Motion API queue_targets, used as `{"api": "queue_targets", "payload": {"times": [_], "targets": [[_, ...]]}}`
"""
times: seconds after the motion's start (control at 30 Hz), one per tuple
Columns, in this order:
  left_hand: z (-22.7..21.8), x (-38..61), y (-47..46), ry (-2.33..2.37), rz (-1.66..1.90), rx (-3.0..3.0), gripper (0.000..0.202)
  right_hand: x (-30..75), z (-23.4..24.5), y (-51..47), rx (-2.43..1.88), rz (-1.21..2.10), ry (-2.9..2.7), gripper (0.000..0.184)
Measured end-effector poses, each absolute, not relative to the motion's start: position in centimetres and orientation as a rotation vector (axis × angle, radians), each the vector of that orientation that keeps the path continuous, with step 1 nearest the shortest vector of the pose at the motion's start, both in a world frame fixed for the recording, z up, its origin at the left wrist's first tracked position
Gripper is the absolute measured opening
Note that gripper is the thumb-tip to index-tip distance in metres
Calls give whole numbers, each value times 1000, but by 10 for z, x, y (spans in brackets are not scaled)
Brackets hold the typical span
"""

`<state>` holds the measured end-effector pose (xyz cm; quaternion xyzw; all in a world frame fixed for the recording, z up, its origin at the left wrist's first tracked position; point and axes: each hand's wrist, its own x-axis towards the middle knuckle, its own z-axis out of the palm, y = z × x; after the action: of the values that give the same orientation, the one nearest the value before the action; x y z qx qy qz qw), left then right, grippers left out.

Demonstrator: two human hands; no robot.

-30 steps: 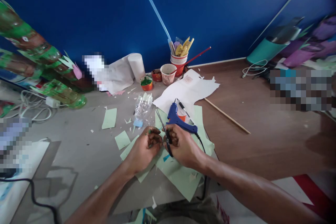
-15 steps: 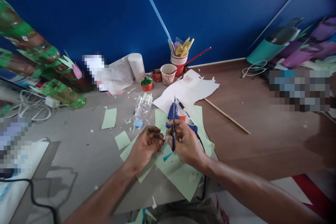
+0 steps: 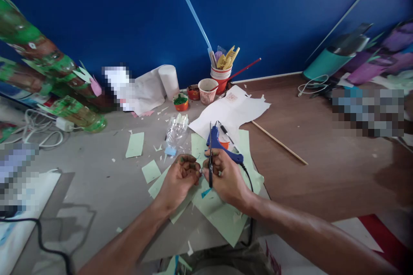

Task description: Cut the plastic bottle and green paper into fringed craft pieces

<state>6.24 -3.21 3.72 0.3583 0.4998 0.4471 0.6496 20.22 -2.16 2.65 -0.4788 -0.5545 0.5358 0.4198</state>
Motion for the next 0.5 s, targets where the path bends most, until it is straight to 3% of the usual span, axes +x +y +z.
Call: {"api": "queue_targets", "payload": {"times": [0.5], "targets": [[39,54,-29,1194,913,972,26,209,29,-16,-1155,1438,-1421,40]]}}
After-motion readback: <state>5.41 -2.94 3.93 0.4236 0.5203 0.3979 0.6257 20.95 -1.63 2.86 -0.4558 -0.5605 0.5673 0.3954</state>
